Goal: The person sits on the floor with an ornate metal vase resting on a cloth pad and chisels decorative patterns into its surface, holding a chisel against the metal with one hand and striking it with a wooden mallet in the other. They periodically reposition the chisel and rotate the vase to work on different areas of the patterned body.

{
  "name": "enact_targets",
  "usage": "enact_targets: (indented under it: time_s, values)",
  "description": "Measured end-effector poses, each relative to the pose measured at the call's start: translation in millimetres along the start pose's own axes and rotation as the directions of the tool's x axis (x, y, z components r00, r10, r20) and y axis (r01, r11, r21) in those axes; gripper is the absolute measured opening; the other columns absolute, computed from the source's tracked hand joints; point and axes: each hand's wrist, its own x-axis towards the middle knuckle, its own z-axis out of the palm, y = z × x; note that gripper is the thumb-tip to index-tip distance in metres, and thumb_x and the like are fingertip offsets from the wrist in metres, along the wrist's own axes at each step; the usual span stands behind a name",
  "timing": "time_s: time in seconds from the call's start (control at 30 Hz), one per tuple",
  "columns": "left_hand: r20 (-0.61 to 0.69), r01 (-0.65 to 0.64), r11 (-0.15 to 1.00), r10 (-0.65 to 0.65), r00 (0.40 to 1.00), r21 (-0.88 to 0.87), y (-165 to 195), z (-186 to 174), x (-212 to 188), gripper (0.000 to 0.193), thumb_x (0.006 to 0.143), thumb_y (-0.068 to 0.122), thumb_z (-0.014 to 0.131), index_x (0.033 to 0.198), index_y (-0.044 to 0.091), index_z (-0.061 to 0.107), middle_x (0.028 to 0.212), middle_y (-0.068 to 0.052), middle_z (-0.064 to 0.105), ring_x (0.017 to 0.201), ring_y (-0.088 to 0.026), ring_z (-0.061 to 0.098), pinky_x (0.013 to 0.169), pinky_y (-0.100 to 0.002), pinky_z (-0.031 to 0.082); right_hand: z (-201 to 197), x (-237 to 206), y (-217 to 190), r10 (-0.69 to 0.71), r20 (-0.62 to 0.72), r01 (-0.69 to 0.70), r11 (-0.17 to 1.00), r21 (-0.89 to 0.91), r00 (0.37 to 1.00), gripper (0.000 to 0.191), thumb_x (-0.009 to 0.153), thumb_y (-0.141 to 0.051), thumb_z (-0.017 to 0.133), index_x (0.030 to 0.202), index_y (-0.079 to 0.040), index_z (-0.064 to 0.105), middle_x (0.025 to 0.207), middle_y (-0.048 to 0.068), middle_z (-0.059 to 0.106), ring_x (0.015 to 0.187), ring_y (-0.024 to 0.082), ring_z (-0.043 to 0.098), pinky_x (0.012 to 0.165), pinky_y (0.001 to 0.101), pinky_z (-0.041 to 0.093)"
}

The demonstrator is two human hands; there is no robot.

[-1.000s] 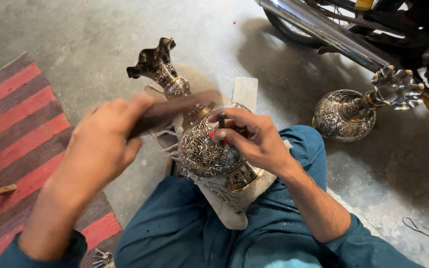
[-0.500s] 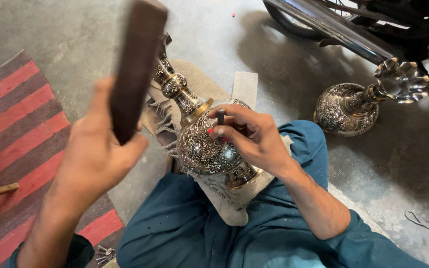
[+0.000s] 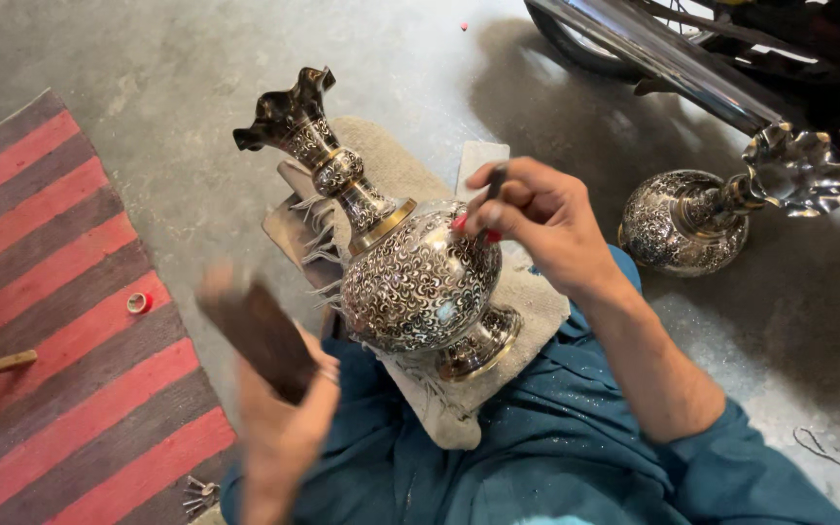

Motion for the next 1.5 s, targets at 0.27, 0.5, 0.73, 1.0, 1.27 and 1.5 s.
enact_targets:
  time_s: [0.27, 0.5, 0.73, 1.0, 1.27, 1.5]
  values:
    - [-0.313, -0.155, 0.815, -0.033, 0.949, -0.558, -68.4, 111.4, -76.3, 0.044, 0.085, -0.013, 0.061, 0.119, 0.006, 0.041, 0.103, -0.009, 0.060, 0.098, -0.019, 0.064, 0.095, -0.034, 0.055, 7.5, 35.6, -22.7, 0.082, 0.488, 0.072, 0.955, -0.288, 0.869, 0.031, 0.096, -0.012, 0.074, 0.125, -0.001, 0.070, 0.095, 0.003, 0.079, 0.087, 0.008, 0.074, 0.073, 0.0235, 0.060]
    - [-0.280, 0.101, 0.916, -0.222, 0.934, -0.388, -85.1, 98.1, -85.3, 0.038, 0.086, -0.009, 0.064, 0.120, 0.000, 0.048, 0.097, -0.011, 0.063, 0.085, -0.018, 0.066, 0.078, -0.032, 0.056, 15.0, 55.6, -29.0, 0.106, 0.596, 0.108, 0.944, -0.312, 0.796, 0.020, 0.097, -0.017, 0.074, 0.107, -0.002, 0.067, 0.083, 0.005, 0.070, 0.101, 0.008, 0.071, 0.071, 0.0250, 0.058]
    - [-0.251, 0.173, 0.920, -0.271, 0.929, -0.353, -47.0, 84.0, -88.7, 0.063, 0.085, -0.005, 0.064, 0.142, 0.000, 0.038, 0.090, -0.008, 0.061, 0.076, -0.015, 0.065, 0.073, -0.030, 0.056, 23.6, 77.2, -29.0, 0.163, 0.780, 0.112, 0.952, -0.286, 0.603, 0.032, 0.097, -0.021, 0.073, 0.124, -0.004, 0.070, 0.090, 0.002, 0.079, 0.074, 0.005, 0.066, 0.064, 0.0239, 0.055]
    - [-0.286, 0.151, 0.987, -0.129, 0.950, 0.058, -13.4, 60.6, -77.7, 0.054, 0.082, -0.001, 0.072, 0.126, 0.000, 0.041, 0.096, -0.007, 0.065, 0.084, -0.017, 0.067, 0.080, -0.032, 0.056, 25.0, 89.8, -24.4, 0.141, 0.860, 0.135, 0.963, -0.235, 0.491, 0.030, 0.097, -0.022, 0.074, 0.119, -0.002, 0.071, 0.093, 0.004, 0.080, 0.082, 0.005, 0.068, 0.070, 0.0247, 0.055]
    - [-0.304, 0.121, 0.961, -0.041, 0.952, 0.247, 23.7, 30.8, -35.7, 0.064, 0.082, 0.004, 0.071, 0.138, 0.004, 0.039, 0.093, -0.014, 0.067, 0.082, -0.026, 0.071, 0.079, -0.039, 0.057, 23.2, 93.1, -15.0, 0.078, 0.884, 0.110, 0.983, -0.144, 0.462, 0.028, 0.096, -0.020, 0.075, 0.117, -0.001, 0.070, 0.096, 0.005, 0.079, 0.087, 0.008, 0.073, 0.074, 0.0259, 0.060]
    - [-0.069, -0.178, 0.815, 0.257, 0.964, 0.551, 63.1, 7.9, -6.6, 0.084, 0.076, -0.002, 0.070, 0.152, 0.010, 0.038, 0.128, -0.025, 0.066, 0.112, -0.040, 0.068, 0.091, -0.047, 0.055, 22.9, 96.1, -14.3, 0.095, 0.891, 0.174, 0.966, -0.190, 0.444, 0.024, 0.098, -0.021, 0.074, 0.112, -0.002, 0.072, 0.092, 0.004, 0.080, 0.082, 0.007, 0.071, 0.071, 0.0258, 0.057]
